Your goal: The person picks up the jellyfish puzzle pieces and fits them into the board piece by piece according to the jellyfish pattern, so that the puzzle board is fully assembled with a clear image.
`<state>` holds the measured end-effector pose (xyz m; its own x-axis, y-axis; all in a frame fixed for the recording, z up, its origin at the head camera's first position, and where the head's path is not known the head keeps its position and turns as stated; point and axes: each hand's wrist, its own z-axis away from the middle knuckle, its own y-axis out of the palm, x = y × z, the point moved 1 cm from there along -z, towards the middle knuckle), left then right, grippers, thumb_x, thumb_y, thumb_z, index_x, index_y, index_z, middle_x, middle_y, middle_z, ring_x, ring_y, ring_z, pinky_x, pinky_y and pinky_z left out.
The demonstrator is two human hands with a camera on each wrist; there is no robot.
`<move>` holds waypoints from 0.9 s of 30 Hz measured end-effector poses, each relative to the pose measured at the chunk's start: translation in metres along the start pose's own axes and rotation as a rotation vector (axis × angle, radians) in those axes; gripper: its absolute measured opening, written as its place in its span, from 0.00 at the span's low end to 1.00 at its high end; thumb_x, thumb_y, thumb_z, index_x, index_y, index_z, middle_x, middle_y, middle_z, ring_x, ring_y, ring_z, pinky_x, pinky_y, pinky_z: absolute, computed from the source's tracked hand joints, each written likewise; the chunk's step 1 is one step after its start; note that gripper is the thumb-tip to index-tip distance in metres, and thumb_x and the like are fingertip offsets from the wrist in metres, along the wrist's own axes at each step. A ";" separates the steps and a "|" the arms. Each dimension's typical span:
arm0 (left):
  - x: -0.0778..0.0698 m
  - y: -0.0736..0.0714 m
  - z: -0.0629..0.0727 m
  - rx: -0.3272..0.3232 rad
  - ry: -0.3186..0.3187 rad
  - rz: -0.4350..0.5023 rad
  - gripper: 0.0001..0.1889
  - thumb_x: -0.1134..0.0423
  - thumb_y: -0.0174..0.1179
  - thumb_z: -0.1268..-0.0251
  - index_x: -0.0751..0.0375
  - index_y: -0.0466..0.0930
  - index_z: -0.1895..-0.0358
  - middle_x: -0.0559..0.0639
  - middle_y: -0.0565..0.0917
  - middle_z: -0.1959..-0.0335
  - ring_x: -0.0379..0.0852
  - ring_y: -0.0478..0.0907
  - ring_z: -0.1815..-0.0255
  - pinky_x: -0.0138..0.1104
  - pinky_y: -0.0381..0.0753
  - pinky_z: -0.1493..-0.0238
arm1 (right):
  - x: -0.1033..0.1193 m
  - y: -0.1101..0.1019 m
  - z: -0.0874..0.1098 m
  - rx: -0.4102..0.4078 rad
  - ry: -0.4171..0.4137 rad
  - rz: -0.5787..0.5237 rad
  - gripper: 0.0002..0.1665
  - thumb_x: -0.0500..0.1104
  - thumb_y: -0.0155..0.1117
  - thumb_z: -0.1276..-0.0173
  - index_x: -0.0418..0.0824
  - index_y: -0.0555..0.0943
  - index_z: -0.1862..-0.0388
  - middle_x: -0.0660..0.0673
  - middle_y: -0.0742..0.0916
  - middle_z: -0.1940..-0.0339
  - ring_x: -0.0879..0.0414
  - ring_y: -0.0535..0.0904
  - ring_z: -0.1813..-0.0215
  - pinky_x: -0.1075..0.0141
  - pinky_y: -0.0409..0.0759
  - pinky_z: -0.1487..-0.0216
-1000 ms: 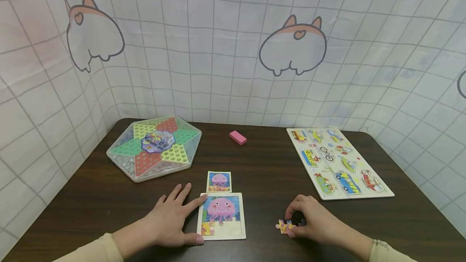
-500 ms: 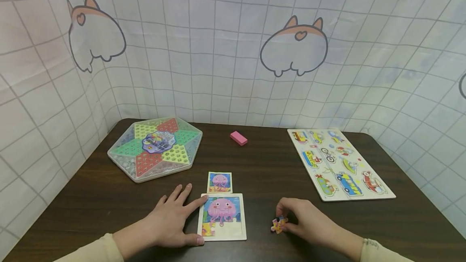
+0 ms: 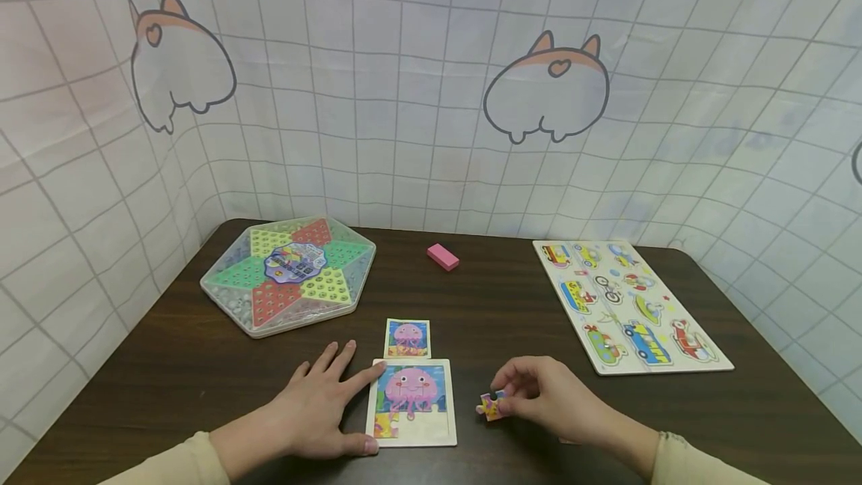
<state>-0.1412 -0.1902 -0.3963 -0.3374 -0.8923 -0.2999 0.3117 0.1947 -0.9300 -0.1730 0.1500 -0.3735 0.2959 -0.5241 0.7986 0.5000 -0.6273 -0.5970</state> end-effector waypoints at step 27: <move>-0.001 -0.001 0.001 0.002 -0.004 -0.005 0.52 0.23 0.64 0.47 0.40 0.60 0.20 0.68 0.54 0.18 0.74 0.52 0.19 0.74 0.61 0.35 | 0.040 0.054 -0.045 0.097 0.205 -0.313 0.07 0.36 0.72 0.33 0.33 0.83 0.66 0.37 0.91 0.74 0.61 0.87 0.74 0.72 0.80 0.76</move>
<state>-0.1397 -0.1898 -0.3950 -0.3350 -0.8950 -0.2944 0.3123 0.1893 -0.9309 -0.1710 0.0690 -0.3778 -0.0472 -0.4266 0.9032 0.6177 -0.7231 -0.3092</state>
